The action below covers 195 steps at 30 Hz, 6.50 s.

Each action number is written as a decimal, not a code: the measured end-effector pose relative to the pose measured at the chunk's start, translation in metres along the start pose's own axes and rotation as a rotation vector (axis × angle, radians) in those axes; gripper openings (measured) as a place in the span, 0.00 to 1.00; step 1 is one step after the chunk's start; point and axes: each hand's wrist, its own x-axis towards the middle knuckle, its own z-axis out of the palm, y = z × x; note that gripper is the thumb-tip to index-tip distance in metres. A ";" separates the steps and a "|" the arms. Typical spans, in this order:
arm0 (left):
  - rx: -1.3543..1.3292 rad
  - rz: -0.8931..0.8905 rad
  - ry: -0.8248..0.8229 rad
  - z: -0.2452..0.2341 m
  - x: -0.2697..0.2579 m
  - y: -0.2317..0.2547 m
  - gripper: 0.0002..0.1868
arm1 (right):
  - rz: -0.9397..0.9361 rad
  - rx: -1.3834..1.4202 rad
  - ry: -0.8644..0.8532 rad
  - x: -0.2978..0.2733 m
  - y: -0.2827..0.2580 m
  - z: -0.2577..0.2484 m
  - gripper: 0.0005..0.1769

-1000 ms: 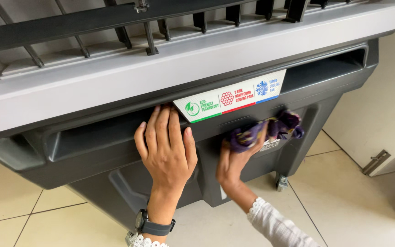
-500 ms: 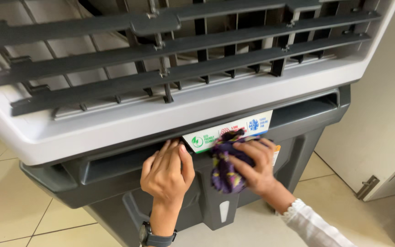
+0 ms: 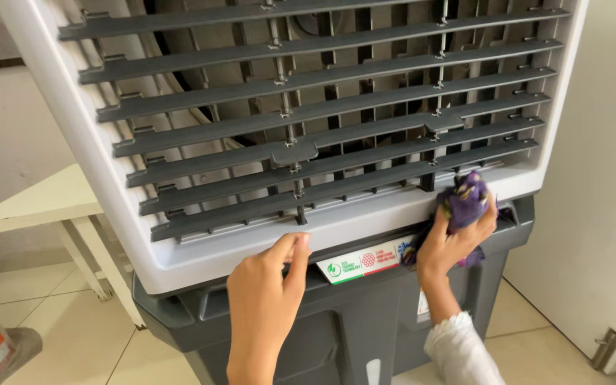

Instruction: The person wipes the exterior surfaces of a large air cooler with a patterned cloth. They clean the lower front panel, the vented grille, and the top control panel in sequence.

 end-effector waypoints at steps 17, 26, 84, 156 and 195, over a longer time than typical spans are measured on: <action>0.386 0.534 0.537 0.028 -0.022 -0.015 0.09 | -1.038 0.198 -0.826 -0.067 -0.068 0.002 0.17; 0.548 0.637 0.479 0.082 -0.026 -0.078 0.06 | -0.698 0.019 -0.279 0.025 0.035 -0.019 0.12; 0.471 0.601 0.411 0.029 -0.056 -0.172 0.07 | -0.142 -0.110 0.025 -0.052 0.069 -0.008 0.12; 0.478 0.188 0.733 0.188 -0.056 -0.074 0.13 | 0.334 -0.147 -0.129 0.139 0.210 -0.124 0.14; 0.499 0.151 0.730 0.192 -0.059 -0.079 0.11 | -0.184 -0.197 -0.295 -0.020 0.052 -0.058 0.16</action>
